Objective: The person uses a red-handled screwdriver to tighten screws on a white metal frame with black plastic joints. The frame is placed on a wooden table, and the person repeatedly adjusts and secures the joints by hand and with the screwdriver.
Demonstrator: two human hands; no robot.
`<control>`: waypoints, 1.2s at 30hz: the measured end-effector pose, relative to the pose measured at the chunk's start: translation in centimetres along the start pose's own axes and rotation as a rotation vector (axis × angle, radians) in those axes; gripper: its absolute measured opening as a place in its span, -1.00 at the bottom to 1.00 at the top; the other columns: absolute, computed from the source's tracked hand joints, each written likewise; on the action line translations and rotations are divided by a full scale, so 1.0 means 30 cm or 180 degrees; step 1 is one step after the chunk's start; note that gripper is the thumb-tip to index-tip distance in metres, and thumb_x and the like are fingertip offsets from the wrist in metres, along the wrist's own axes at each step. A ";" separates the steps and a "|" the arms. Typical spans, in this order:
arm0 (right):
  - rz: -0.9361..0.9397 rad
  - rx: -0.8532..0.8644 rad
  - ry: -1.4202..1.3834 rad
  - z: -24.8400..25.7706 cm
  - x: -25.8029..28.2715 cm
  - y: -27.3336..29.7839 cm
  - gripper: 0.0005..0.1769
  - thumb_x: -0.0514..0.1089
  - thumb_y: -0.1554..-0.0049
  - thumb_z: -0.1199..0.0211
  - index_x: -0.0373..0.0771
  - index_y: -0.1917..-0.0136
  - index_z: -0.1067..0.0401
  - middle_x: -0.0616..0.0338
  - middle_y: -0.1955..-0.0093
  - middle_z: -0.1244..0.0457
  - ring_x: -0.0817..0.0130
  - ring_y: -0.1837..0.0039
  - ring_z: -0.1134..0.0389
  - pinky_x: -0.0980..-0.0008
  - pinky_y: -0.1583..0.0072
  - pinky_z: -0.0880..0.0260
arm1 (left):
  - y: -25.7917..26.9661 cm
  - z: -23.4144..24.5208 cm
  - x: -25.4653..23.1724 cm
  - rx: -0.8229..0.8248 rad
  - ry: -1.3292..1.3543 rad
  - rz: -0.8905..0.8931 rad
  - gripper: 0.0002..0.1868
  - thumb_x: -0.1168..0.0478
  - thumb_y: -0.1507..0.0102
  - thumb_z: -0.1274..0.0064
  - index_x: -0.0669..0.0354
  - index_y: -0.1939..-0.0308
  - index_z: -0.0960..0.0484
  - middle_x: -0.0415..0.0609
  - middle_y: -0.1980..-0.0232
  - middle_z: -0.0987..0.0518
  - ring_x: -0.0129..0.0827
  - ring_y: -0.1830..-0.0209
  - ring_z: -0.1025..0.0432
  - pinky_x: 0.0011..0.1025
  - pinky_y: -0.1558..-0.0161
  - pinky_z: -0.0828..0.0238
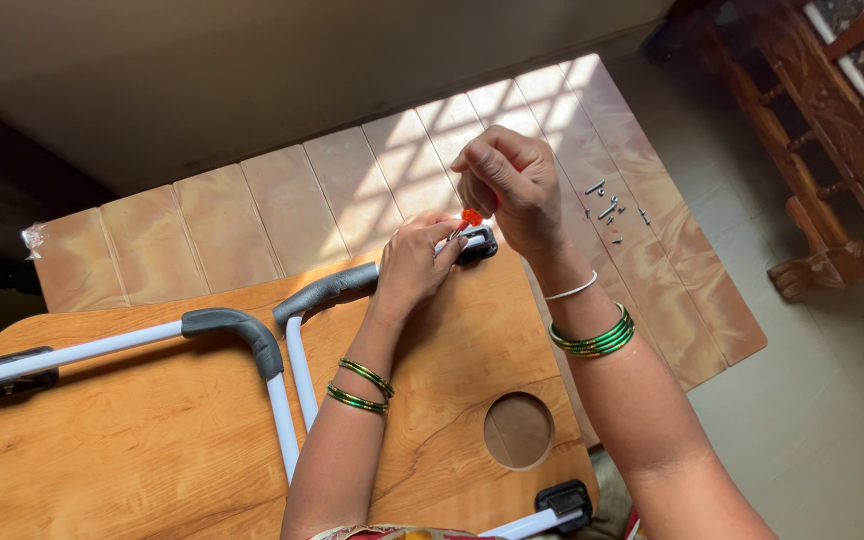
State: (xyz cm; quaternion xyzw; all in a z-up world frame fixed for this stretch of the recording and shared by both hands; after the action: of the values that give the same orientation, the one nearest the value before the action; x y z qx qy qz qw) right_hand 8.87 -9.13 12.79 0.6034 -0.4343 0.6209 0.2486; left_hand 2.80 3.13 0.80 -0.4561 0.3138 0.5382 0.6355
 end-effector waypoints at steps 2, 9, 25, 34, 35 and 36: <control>0.0010 -0.0044 0.0434 -0.028 0.000 -0.011 -0.62 -0.02 -0.40 -0.19 -0.42 0.08 -0.45 0.21 0.41 -0.15 0.47 0.36 -0.16 0.40 0.27 -0.17 | 0.001 -0.011 -0.014 -0.0190 -0.0099 0.0160 -0.81 0.09 -0.28 -0.13 0.01 0.11 -0.76 -0.11 0.05 -0.66 -0.11 0.05 -0.53 -0.16 0.05 -0.46; 0.0730 -0.0014 0.4840 -0.054 0.167 0.002 -0.45 0.21 -0.28 -0.29 -0.23 0.35 -0.42 0.12 0.50 -0.21 0.23 0.47 -0.25 0.26 0.38 -0.17 | -0.003 -0.014 -0.022 -0.0238 -0.0278 0.0128 -0.77 0.03 -0.31 -0.11 0.04 0.18 -0.76 -0.11 0.13 -0.64 -0.12 0.11 -0.51 -0.14 0.13 -0.45; 0.0278 0.0651 0.4575 -0.068 0.257 0.007 -0.64 -0.03 -0.27 -0.33 -0.31 0.19 -0.32 -0.05 0.33 -0.23 -0.09 0.26 -0.30 0.05 0.20 -0.27 | 0.161 0.008 -0.032 -0.0504 -0.1528 -0.0368 -0.31 0.06 -0.05 -0.35 0.31 -0.19 -0.54 0.16 -0.21 -0.53 0.10 -0.25 -0.34 0.02 -0.28 -0.13; 0.0399 0.0885 0.4640 -0.058 0.297 0.011 -0.85 -0.19 -0.22 -0.23 -0.28 -0.04 -0.43 0.00 0.09 -0.30 0.00 0.13 -0.36 0.13 0.12 -0.31 | 0.128 -0.027 0.002 -0.0440 -0.1471 -0.0165 -0.35 0.02 -0.06 -0.34 0.32 -0.12 -0.54 0.17 -0.22 -0.53 0.08 -0.25 -0.36 0.00 -0.16 -0.23; 0.0377 0.0784 0.4554 -0.059 0.287 0.011 -0.81 -0.12 -0.25 -0.25 -0.28 -0.03 -0.44 0.01 0.11 -0.30 0.05 0.16 -0.37 0.15 0.12 -0.33 | 0.129 -0.032 0.000 -0.0505 -0.1462 -0.0168 -0.34 0.02 -0.06 -0.34 0.33 -0.12 -0.55 0.17 -0.21 -0.53 0.07 -0.24 -0.36 -0.01 -0.14 -0.24; 0.0353 0.0677 0.4465 -0.056 0.278 0.008 -0.76 -0.05 -0.27 -0.26 -0.28 -0.03 -0.44 0.01 0.13 -0.31 0.10 0.18 -0.38 0.16 0.12 -0.34 | 0.124 -0.037 -0.006 -0.0550 -0.1457 -0.0123 -0.38 0.02 -0.07 -0.34 0.32 -0.08 -0.56 0.16 -0.20 -0.53 0.07 -0.23 -0.37 -0.01 -0.12 -0.24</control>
State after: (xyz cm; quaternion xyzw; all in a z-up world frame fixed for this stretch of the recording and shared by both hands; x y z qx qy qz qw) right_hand 6.53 -9.63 20.96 0.0595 -0.1391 0.9136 0.3774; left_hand -0.74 2.07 -0.37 -0.3809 0.1056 0.6400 0.6589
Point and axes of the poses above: each hand's wrist, its own y-axis away from the middle knuckle, its own z-axis out of the back of the hand, x = y × z, the point moved 1 cm from there along -y, towards the middle knuckle
